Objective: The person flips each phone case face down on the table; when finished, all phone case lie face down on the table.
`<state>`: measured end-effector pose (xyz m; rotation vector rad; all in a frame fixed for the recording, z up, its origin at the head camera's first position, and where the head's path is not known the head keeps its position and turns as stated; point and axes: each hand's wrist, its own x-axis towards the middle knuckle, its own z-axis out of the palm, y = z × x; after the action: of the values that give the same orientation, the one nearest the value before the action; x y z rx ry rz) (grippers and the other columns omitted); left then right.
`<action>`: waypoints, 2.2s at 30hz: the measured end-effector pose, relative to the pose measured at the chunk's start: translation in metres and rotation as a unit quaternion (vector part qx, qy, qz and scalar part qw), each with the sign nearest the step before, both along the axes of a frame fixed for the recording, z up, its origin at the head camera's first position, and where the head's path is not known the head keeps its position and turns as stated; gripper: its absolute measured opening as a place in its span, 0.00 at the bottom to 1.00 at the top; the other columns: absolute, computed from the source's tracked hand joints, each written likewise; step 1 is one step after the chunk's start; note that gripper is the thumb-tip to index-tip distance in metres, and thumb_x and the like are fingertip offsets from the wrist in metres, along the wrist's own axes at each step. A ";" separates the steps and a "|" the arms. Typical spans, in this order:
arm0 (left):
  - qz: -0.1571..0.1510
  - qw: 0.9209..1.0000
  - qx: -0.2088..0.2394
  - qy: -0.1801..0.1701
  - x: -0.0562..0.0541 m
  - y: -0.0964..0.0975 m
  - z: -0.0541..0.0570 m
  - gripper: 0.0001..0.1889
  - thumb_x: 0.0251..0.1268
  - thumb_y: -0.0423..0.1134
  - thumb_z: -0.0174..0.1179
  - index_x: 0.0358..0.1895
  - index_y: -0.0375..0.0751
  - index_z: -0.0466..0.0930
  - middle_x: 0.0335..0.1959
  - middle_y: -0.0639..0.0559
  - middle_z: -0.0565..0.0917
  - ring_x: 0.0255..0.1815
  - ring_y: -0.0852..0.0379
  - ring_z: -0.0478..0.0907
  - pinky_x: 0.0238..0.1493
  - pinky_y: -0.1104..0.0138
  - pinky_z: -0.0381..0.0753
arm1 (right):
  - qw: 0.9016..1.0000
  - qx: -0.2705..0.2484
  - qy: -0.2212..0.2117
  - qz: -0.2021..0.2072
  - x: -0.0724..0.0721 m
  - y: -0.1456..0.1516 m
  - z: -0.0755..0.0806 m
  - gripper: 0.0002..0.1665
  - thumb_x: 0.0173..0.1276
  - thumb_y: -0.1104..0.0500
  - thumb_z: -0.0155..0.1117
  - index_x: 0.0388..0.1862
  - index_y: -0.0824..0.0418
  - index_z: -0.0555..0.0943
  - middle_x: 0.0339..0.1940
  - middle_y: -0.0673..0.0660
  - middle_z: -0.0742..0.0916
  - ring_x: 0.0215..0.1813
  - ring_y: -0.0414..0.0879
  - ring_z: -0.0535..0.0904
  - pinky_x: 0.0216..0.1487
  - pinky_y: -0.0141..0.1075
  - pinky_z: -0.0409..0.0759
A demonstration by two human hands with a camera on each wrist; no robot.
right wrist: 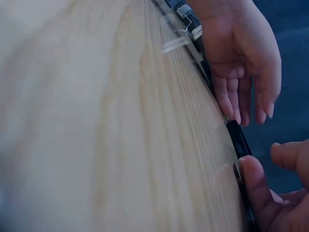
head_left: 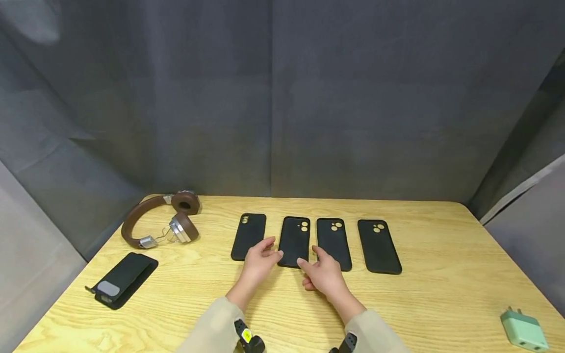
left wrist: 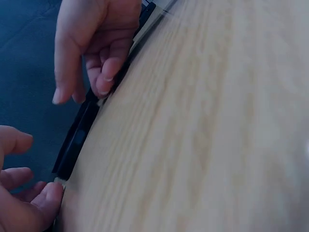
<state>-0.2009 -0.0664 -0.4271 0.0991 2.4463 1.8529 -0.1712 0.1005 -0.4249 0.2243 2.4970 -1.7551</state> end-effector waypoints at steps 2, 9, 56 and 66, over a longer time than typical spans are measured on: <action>0.003 1.000 -0.013 -0.003 -0.003 0.005 -0.003 0.26 0.61 0.35 0.58 0.62 0.31 0.67 0.60 0.33 0.71 0.57 0.40 0.72 0.52 0.55 0.76 | 1.000 0.016 -0.005 0.004 -0.002 -0.002 0.000 0.40 0.65 0.55 0.61 0.69 0.69 0.57 0.16 0.56 0.80 0.14 0.41 0.77 0.20 0.34 0.80; 0.009 0.998 -0.059 -0.010 -0.004 0.017 0.002 0.22 0.61 0.29 0.55 0.60 0.30 0.70 0.57 0.35 0.75 0.56 0.41 0.73 0.52 0.56 0.76 | 0.998 0.061 -0.008 0.009 -0.007 -0.009 0.001 0.38 0.66 0.57 0.59 0.68 0.71 0.58 0.12 0.55 0.80 0.12 0.40 0.76 0.17 0.33 0.77; 0.085 0.984 0.157 -0.008 0.010 0.007 0.032 0.21 0.59 0.24 0.54 0.57 0.28 0.71 0.53 0.32 0.76 0.56 0.43 0.73 0.55 0.58 0.75 | 0.968 -0.248 -0.038 0.005 -0.009 -0.025 0.001 0.40 0.60 0.63 0.64 0.69 0.63 0.58 0.17 0.52 0.78 0.16 0.37 0.74 0.20 0.28 0.76; 0.078 0.990 0.120 -0.018 0.013 0.001 0.037 0.22 0.57 0.23 0.54 0.58 0.30 0.72 0.51 0.33 0.77 0.56 0.43 0.72 0.54 0.56 0.75 | 0.959 -0.270 -0.062 0.058 -0.007 -0.032 -0.004 0.44 0.60 0.60 0.65 0.69 0.68 0.53 0.17 0.50 0.80 0.19 0.36 0.77 0.24 0.27 0.78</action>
<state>-0.1880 -0.0653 -0.3902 -0.1169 2.2557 2.1876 -0.1786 0.0687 -0.4293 0.1361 1.8159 -2.2002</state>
